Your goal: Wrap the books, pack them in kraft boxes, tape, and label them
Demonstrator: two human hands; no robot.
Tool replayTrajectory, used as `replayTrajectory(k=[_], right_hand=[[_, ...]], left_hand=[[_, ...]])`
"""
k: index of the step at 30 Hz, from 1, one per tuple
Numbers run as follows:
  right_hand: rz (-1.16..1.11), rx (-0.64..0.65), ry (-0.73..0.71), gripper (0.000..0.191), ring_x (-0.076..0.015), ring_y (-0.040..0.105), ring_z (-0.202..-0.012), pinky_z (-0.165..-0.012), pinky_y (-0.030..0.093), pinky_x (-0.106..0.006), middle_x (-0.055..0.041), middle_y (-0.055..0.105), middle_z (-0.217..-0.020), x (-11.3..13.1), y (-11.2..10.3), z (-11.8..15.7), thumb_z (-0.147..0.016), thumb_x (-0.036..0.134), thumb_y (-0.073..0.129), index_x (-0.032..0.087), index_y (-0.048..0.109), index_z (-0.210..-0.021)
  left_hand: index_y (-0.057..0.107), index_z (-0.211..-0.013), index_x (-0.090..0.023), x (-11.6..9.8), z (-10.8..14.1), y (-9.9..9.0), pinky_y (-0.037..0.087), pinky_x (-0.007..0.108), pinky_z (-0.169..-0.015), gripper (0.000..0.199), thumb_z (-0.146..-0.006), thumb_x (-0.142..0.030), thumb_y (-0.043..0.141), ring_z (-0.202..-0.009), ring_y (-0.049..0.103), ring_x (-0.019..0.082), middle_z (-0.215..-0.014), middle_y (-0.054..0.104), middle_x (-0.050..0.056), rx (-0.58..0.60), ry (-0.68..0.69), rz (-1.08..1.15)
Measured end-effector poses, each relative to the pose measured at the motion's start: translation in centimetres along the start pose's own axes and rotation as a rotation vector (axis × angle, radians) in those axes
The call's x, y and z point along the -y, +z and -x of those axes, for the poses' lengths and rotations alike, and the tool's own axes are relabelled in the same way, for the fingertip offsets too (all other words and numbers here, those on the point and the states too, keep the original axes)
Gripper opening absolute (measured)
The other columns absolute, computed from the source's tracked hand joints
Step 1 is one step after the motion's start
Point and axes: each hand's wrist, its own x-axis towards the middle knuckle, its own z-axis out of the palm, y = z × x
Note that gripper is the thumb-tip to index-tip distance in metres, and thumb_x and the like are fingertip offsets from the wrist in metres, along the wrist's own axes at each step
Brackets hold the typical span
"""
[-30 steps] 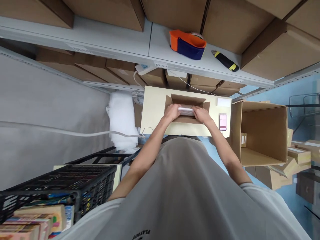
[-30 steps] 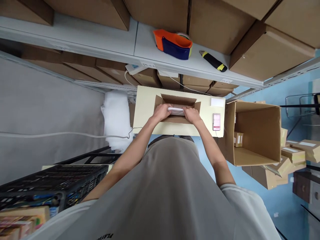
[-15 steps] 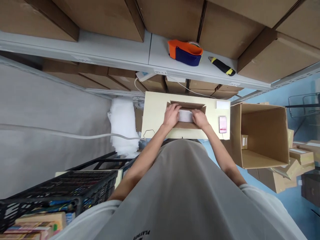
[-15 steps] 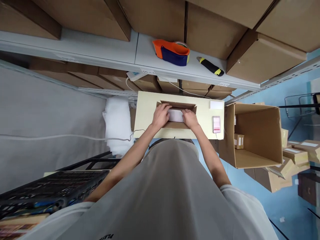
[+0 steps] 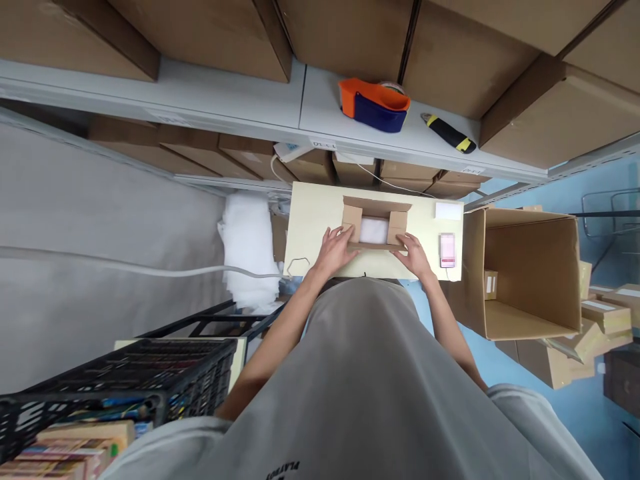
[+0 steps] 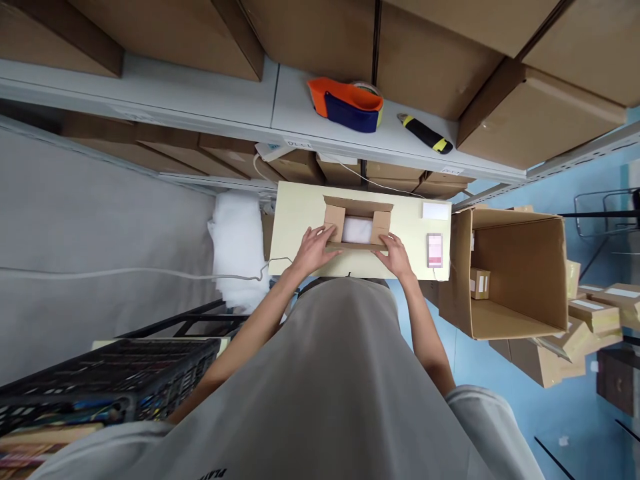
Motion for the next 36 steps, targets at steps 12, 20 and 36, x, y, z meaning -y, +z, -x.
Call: replayTrajectory(k=[12, 20, 36], right_hand=[[0.065, -0.203, 0.043, 0.092, -0.0360, 0.043, -0.169, -0.129, 0.055, -0.056, -0.0224, 0.030, -0.187, -0.6, -1.3, -4.3, -0.101, 0.031, 0.066, 0.020, 0.025, -0.183], [-0.121, -0.242, 0.136, 0.037, -0.0302, 0.070, -0.140, -0.114, 0.063, -0.047, -0.0252, 0.058, -0.167, -0.6, 0.3, -3.8, -0.112, 0.044, 0.051, 0.019, 0.070, -0.131], [-0.280, -0.328, 0.431, 0.035, -0.0280, 0.082, -0.125, -0.107, 0.062, -0.038, -0.0173, 0.084, -0.136, 0.9, 0.7, -3.8, -0.104, 0.048, 0.049, 0.024, 0.067, -0.122]], left_hand=[[0.059, -0.164, -0.018, 0.7, -5.9, -2.5, 0.029, 0.060, -0.143, 0.069, -0.098, -0.026, 0.076, -0.165, 0.047, 0.041, -0.162, 0.064, 0.022, -0.166, 0.099, -0.058], [0.086, -0.117, -0.024, 1.1, -4.0, -0.3, 0.062, 0.037, -0.111, 0.023, -0.107, -0.030, 0.066, -0.117, 0.077, 0.026, -0.134, 0.075, 0.011, -0.272, -0.240, 0.253], [0.085, -0.100, -0.024, 0.6, -4.1, 0.7, 0.063, 0.035, -0.096, 0.013, -0.099, -0.035, 0.080, -0.097, 0.082, 0.024, -0.120, 0.085, 0.007, -0.360, -0.454, 0.428]])
